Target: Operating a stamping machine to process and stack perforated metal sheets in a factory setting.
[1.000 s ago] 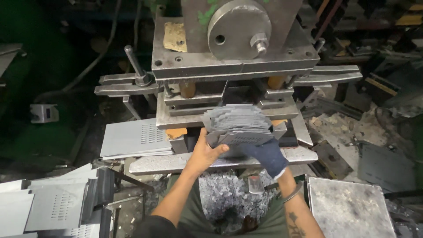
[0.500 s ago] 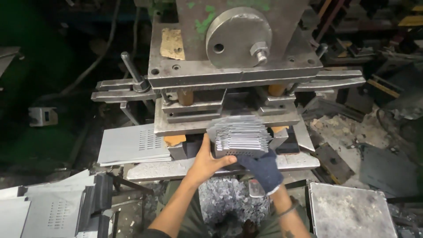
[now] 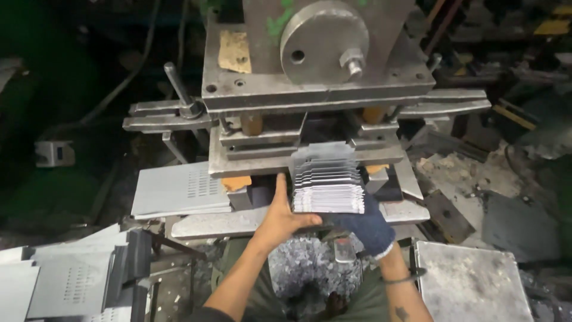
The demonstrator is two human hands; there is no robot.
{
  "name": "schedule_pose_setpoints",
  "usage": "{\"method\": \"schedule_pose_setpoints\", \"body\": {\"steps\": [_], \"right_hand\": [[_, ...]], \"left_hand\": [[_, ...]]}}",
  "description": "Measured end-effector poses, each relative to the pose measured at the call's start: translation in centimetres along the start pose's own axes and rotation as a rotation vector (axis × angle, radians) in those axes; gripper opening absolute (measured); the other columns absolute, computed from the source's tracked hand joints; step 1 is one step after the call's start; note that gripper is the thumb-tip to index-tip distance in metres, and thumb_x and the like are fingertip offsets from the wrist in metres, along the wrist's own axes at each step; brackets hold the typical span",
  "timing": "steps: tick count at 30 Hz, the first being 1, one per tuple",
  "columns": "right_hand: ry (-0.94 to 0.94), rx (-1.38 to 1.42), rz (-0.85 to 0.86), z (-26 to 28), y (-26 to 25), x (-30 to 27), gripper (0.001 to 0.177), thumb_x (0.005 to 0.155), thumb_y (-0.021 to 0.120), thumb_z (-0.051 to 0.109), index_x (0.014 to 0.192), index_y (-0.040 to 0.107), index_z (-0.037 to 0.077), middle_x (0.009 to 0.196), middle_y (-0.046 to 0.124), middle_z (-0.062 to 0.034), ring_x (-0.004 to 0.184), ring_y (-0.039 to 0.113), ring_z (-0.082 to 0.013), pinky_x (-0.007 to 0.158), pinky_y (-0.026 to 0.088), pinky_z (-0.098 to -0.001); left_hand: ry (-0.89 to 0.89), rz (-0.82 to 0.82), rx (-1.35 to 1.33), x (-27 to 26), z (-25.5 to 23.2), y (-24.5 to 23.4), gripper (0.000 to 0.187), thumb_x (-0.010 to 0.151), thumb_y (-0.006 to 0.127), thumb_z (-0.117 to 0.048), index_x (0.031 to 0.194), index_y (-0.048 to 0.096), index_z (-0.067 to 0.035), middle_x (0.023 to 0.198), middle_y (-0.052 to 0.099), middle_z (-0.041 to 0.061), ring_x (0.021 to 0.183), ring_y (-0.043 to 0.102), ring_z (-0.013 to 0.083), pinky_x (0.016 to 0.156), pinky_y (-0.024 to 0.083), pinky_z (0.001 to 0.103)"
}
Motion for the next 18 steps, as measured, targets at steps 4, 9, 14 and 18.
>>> {"method": "schedule_pose_setpoints", "body": {"steps": [4,9,14,18], "right_hand": [[-0.179,-0.273,0.011,-4.3,-1.6,-0.2,0.054,0.083,0.077,0.004,0.134,0.059,-0.002,0.128,0.070,-0.0097,0.116,0.066,-0.0189,0.100,0.054,-0.0346],[-0.058,-0.149,-0.203,-5.1,-0.9,1.2,0.039,0.089,0.070,0.000,0.128,0.068,-0.006,0.114,0.078,-0.0116,0.101,0.072,-0.0220,0.089,0.059,-0.0362],[-0.012,-0.376,-0.460,2.4,2.3,1.4,0.064,0.074,0.079,0.004,0.134,0.056,0.002,0.108,0.076,-0.0080,0.094,0.071,-0.0179,0.081,0.059,-0.0324],[-0.119,-0.308,-0.404,1.9,1.0,2.4,0.068,0.076,0.077,0.005,0.139,0.050,0.002,0.117,0.072,-0.0089,0.103,0.069,-0.0159,0.085,0.059,-0.0304]], "left_hand": [[0.092,-0.042,-0.005,-0.2,0.3,0.3,0.133,0.072,0.090,-0.011,0.162,-0.008,-0.001,0.157,0.042,0.011,0.139,0.046,0.0186,0.112,0.040,0.031],[0.113,-0.054,-0.113,0.2,-1.1,0.9,0.115,0.077,0.088,-0.015,0.164,0.014,-0.003,0.148,0.049,0.009,0.130,0.052,0.0152,0.107,0.046,0.031],[0.187,-0.222,0.069,0.1,-1.9,0.1,0.080,0.083,0.088,-0.024,0.147,0.052,0.006,0.136,0.066,0.014,0.122,0.060,0.0179,0.107,0.047,0.030],[0.082,-0.208,0.084,1.7,0.9,-2.2,0.078,0.084,0.089,-0.030,0.144,0.058,0.011,0.129,0.069,0.021,0.117,0.061,0.0215,0.104,0.050,0.033]]}}
Point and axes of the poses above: each hand's wrist, its own x-axis towards the middle knuckle, its own y-axis out of the palm, z = x × y, the point moved 5 cm from there along x, towards the middle knuckle
